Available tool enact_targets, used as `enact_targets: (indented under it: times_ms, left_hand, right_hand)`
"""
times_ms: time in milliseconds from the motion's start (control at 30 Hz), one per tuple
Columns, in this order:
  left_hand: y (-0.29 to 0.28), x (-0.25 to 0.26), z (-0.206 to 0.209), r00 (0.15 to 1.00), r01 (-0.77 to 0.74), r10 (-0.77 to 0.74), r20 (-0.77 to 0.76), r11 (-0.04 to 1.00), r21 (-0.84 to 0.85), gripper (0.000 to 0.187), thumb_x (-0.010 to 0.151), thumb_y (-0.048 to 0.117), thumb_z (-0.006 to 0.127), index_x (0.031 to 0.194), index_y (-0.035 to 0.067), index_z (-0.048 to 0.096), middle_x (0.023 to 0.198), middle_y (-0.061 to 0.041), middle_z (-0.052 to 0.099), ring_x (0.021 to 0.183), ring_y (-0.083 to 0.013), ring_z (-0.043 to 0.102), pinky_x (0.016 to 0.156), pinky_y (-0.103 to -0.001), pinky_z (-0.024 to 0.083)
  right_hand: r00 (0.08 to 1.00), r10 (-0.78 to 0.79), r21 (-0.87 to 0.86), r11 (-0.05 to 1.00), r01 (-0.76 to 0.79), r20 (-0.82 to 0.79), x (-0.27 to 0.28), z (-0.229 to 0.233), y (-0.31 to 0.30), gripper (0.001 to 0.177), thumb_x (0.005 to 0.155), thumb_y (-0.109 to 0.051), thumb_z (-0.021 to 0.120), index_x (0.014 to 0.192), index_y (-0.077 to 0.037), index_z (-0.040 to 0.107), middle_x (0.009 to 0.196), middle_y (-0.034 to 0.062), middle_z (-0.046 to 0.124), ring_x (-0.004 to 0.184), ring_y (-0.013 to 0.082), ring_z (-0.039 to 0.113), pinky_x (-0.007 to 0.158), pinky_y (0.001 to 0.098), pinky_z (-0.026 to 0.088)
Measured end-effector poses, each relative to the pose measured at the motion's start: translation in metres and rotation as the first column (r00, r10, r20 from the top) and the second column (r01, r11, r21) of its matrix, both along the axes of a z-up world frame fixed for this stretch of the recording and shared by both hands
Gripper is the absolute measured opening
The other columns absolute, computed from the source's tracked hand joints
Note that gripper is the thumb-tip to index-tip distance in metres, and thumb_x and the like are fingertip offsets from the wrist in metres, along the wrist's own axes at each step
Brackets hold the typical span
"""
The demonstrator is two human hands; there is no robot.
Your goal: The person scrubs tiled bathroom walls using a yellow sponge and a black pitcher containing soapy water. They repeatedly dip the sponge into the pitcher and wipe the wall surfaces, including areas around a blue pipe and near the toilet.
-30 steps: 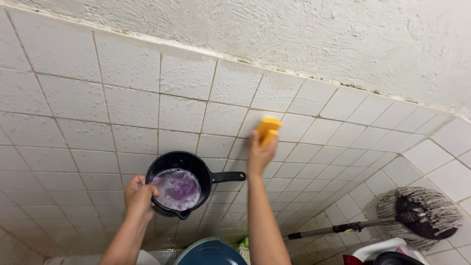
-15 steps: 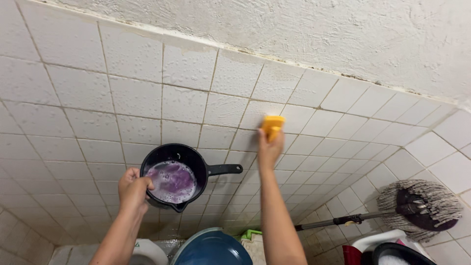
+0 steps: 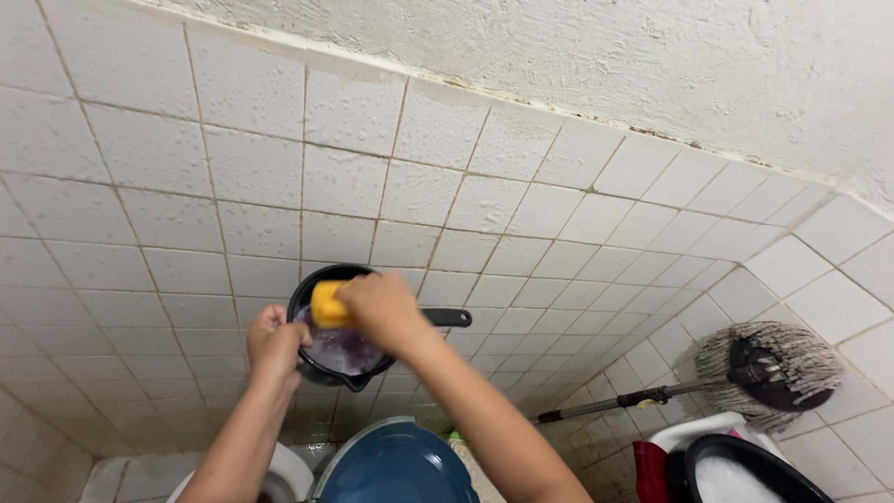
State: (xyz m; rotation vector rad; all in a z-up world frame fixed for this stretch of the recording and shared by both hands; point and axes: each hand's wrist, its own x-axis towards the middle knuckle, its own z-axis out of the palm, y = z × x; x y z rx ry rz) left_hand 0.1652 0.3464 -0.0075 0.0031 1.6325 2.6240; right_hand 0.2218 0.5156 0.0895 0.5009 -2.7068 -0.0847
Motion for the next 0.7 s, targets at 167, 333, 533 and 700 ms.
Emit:
enact_targets:
  times_ms: [167, 333, 533, 700]
  left_hand:
    - [0.012, -0.003, 0.005, 1.0, 0.014, -0.013, -0.015, 0.999, 0.034, 0.027, 0.063, -0.011, 0.057, 0.074, 0.012, 0.046, 0.061, -0.001, 0.048, 0.044, -0.0102, 0.041, 0.035, -0.027, 0.028]
    - [0.028, -0.009, 0.012, 0.997, 0.079, -0.078, -0.012, 0.99, 0.119, 0.027, 0.063, -0.012, 0.054, 0.073, 0.012, 0.045, 0.058, -0.004, 0.051, 0.04, -0.0121, 0.04, 0.034, -0.027, 0.027]
    - [0.037, -0.015, 0.012, 0.999, 0.053, -0.052, -0.013, 0.997, 0.048, 0.027, 0.064, -0.011, 0.056, 0.072, 0.011, 0.043, 0.058, -0.002, 0.05, 0.042, -0.0112, 0.041, 0.034, -0.027, 0.027]
    - [0.046, -0.02, -0.003, 0.998, 0.067, -0.068, 0.014, 0.998, 0.015, 0.028, 0.063, -0.011, 0.057, 0.073, 0.012, 0.045, 0.059, -0.002, 0.051, 0.042, -0.0104, 0.043, 0.035, -0.026, 0.028]
  right_hand:
    - [0.99, 0.006, 0.095, 0.995, -0.02, 0.144, 0.004, -0.018, -0.024, 0.028, 0.076, -0.026, 0.08, 0.1, -0.014, 0.073, 0.098, 0.0079, 0.074, 0.095, 0.03, 0.07, 0.086, 0.0463, 0.048]
    - [0.957, 0.013, -0.559, 0.81, -0.179, -0.288, 0.007, 0.051, 0.06, 0.032, 0.082, -0.022, 0.084, 0.107, -0.007, 0.07, 0.103, 0.0138, 0.07, 0.096, 0.036, 0.066, 0.084, 0.0442, 0.052]
    - [0.632, -0.434, -0.693, 0.682, -0.235, -0.642, -0.012, 0.128, 0.124, 0.027, 0.094, -0.027, 0.075, 0.105, -0.005, 0.063, 0.096, 0.009, 0.062, 0.088, 0.0286, 0.061, 0.078, 0.0426, 0.049]
    - [0.705, -0.072, -0.377, 0.881, -0.287, -0.705, -0.058, 0.078, 0.041, 0.02, 0.076, -0.006, 0.069, 0.092, -0.006, 0.058, 0.091, 0.0143, 0.059, 0.089, 0.0381, 0.057, 0.077, 0.0497, 0.042]
